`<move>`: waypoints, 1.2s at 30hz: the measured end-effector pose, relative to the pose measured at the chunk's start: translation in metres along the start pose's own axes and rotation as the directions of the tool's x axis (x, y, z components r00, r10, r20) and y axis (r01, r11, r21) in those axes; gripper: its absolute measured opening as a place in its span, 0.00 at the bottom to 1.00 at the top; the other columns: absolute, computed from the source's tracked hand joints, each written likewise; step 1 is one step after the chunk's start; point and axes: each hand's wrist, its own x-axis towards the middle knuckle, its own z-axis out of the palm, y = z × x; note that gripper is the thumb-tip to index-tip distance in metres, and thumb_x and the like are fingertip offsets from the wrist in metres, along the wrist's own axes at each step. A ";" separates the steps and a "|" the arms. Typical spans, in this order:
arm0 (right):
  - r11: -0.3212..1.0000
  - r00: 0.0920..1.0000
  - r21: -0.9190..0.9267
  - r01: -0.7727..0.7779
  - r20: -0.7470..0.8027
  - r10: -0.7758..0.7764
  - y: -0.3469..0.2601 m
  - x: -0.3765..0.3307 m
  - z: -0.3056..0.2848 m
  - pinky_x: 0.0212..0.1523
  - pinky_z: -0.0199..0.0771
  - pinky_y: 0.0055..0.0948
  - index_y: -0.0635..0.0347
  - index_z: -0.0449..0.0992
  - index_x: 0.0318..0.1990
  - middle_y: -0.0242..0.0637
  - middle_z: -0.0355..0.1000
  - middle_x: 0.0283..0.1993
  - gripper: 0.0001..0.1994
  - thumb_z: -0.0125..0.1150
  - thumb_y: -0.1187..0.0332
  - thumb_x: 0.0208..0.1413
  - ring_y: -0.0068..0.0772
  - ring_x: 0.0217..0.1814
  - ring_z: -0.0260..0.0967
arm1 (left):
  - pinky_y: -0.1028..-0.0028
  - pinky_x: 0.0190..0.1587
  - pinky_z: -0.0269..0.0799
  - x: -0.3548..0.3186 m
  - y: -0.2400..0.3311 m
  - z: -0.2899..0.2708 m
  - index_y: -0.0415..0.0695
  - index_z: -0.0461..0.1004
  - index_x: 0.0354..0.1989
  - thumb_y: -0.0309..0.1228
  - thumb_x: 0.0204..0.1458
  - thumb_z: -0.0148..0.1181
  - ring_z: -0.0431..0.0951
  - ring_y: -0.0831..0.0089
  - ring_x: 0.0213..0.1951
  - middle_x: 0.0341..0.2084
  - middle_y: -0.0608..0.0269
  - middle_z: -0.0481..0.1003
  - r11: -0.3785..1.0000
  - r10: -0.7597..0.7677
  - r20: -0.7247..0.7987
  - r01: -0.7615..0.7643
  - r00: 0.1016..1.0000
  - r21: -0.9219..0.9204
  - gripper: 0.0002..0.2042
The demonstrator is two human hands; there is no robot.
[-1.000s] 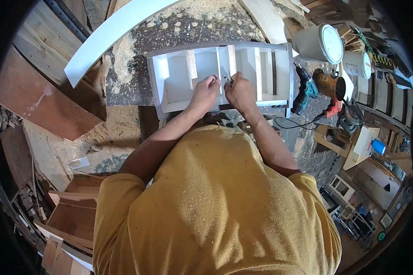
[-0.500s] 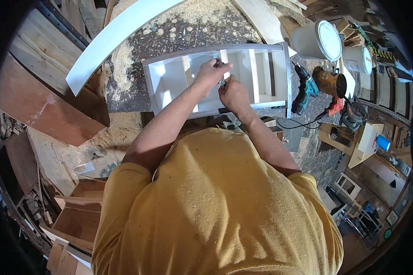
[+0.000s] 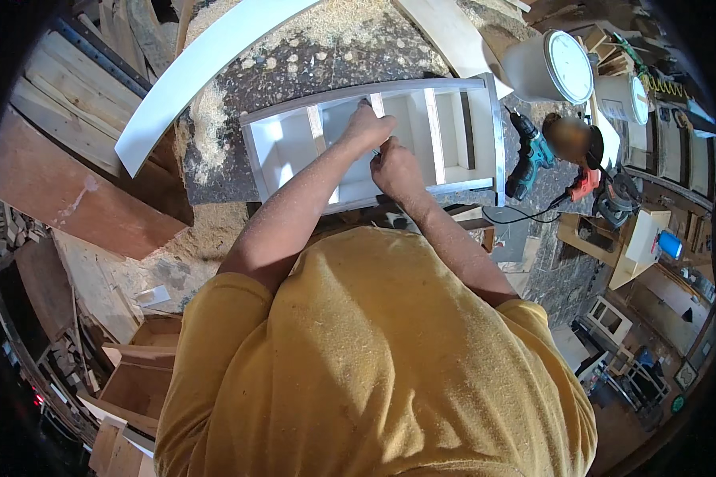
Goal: Assemble and mark wooden boards for a structure in a woodworking shop.
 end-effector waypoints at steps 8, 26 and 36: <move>0.999 0.999 0.043 -0.032 0.025 0.031 -0.002 0.000 -0.004 0.36 0.73 0.53 0.70 0.67 0.38 0.59 0.73 0.29 0.12 0.55 0.71 0.48 0.62 0.32 0.72 | 0.62 0.46 0.71 -0.002 0.006 0.001 0.33 0.74 0.45 0.36 0.44 0.56 0.78 0.53 0.43 0.39 0.43 0.77 0.997 -0.077 0.000 0.077 0.997 0.027 0.22; 0.989 0.981 -0.098 -0.110 -0.174 0.092 0.061 -0.036 -0.111 0.33 0.76 0.40 0.64 0.74 0.35 0.49 0.75 0.30 0.22 0.68 0.51 0.45 0.50 0.33 0.76 | 0.65 0.45 0.72 -0.100 0.022 0.007 0.37 0.68 0.52 0.37 0.53 0.60 0.77 0.60 0.41 0.45 0.48 0.74 0.916 0.401 -0.089 -0.399 0.912 0.046 0.21; 0.988 0.965 -0.117 -0.097 0.231 0.122 0.073 0.005 -0.089 0.43 0.75 0.46 0.66 0.78 0.32 0.55 0.76 0.33 0.19 0.62 0.54 0.45 0.54 0.39 0.75 | 0.61 0.57 0.64 -0.117 0.040 0.066 0.29 0.46 0.63 0.26 0.47 0.57 0.68 0.46 0.56 0.51 0.34 0.66 0.953 0.269 0.166 -0.287 0.949 0.097 0.36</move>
